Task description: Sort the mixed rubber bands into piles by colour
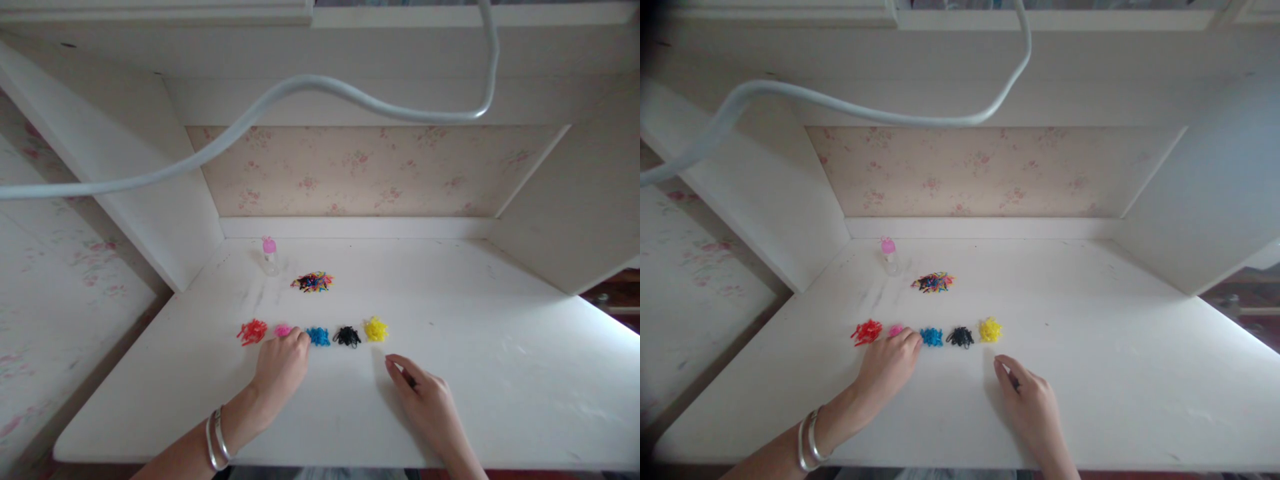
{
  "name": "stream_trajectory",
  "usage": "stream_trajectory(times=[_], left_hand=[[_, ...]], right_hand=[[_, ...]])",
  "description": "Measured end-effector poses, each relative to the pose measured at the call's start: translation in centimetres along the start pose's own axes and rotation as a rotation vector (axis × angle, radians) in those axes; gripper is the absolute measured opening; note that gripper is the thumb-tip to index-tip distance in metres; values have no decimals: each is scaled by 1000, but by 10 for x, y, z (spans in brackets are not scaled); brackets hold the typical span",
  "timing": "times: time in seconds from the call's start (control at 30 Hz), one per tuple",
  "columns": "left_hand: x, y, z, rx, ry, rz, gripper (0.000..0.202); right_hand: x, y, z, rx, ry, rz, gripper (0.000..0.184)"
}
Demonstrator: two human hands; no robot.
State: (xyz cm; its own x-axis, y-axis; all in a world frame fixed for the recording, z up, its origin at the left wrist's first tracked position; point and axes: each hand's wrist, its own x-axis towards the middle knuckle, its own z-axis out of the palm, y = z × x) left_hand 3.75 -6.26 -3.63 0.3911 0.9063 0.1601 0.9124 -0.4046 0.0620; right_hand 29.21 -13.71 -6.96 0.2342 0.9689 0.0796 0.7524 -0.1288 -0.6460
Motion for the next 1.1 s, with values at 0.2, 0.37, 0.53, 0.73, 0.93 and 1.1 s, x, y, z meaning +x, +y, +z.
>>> stream_trajectory(times=[0.2,0.37,0.53,0.73,0.93,1.1], left_hand=[[-2,-2,-5,-11,1,9,26],[-16,-9,-19,-32,52,-9,27],[-41,-35,-20,-197,145,-89,21],[-71,-63,1,-576,128,-190,22],[-75,-71,5,-797,145,-320,22],[-74,-76,6,-820,185,-335,24]], right_hand=[[0,-1,-1,-4,-1,-12,43],[0,-1,-2,5,2,-15,43],[0,-4,-3,46,-3,13,41],[6,-12,-6,257,8,112,43],[36,-62,-19,172,-105,-72,40],[93,-105,-10,-136,-204,-230,35]])
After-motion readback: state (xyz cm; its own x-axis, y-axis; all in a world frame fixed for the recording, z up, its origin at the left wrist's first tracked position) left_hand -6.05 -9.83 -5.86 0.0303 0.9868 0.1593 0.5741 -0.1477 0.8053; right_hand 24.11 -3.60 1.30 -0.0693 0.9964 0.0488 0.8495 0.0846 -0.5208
